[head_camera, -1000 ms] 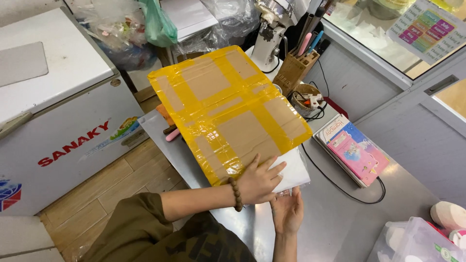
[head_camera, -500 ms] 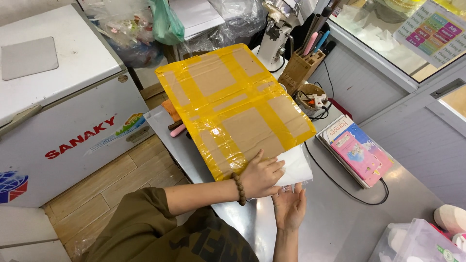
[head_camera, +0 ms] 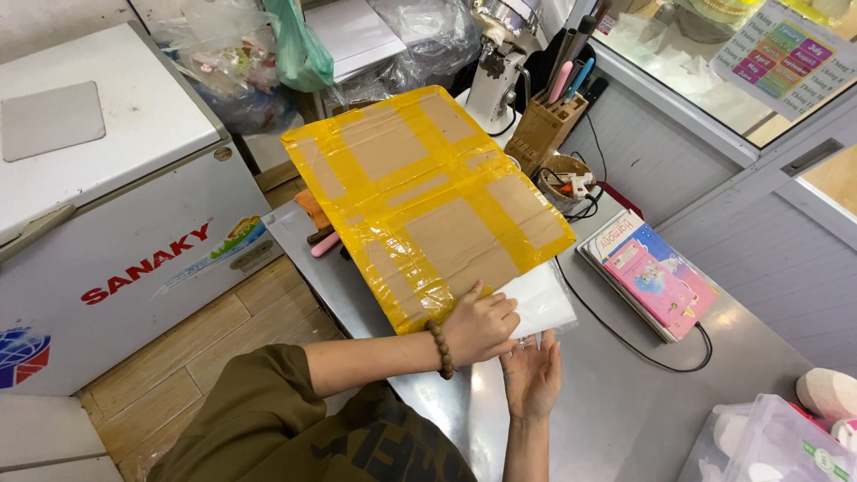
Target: Removing adhesive backing from white circular cutouts and placing them onto a template sheet.
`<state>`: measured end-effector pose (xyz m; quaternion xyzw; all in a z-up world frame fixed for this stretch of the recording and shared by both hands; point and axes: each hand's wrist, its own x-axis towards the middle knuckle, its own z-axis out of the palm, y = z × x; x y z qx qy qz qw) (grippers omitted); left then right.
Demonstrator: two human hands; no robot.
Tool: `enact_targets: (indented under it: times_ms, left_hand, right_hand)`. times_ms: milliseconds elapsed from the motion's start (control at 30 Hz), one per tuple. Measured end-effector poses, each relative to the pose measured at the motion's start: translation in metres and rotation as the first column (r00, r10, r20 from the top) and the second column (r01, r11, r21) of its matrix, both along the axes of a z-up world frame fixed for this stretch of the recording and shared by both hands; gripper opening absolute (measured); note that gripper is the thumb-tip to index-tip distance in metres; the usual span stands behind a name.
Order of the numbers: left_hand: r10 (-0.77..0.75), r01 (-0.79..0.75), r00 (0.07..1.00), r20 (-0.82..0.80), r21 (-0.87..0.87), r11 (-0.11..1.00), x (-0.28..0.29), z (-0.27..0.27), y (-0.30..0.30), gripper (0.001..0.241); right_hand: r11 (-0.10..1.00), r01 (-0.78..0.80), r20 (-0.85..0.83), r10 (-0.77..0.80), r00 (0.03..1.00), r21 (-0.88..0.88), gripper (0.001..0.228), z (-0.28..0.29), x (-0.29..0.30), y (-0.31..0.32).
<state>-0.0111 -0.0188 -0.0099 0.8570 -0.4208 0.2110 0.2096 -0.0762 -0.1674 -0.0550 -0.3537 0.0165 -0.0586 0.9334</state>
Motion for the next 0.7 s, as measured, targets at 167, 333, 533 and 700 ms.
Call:
enact_targets:
  times_ms: [167, 333, 533, 700]
  left_hand:
    - [-0.014, 0.014, 0.999, -0.033, 0.001, 1.0, 0.001, 0.006, 0.002, 0.033]
    - [-0.03, 0.029, 0.998, -0.063, -0.022, 0.999, 0.002, 0.014, 0.005, 0.029]
    - [-0.064, 0.062, 0.997, -0.046, -0.04, 0.997, 0.004, 0.011, 0.002, 0.018]
    - [-0.084, 0.084, 0.996, 0.03, 0.007, 0.996, -0.002, 0.031, 0.002, 0.021]
  right_hand:
    - [1.0, -0.015, 0.02, 0.016, 1.0, -0.018, 0.069, -0.003, 0.001, -0.002]
    - [1.0, -0.029, 0.062, 0.029, 0.998, 0.0, 0.07, -0.013, 0.001, -0.005]
    - [0.999, -0.002, -0.024, 0.001, 1.0, -0.044, 0.072, 0.008, 0.0, 0.001]
    - [0.998, -0.014, 0.008, 0.014, 1.0, -0.06, 0.073, 0.008, 0.0, 0.001]
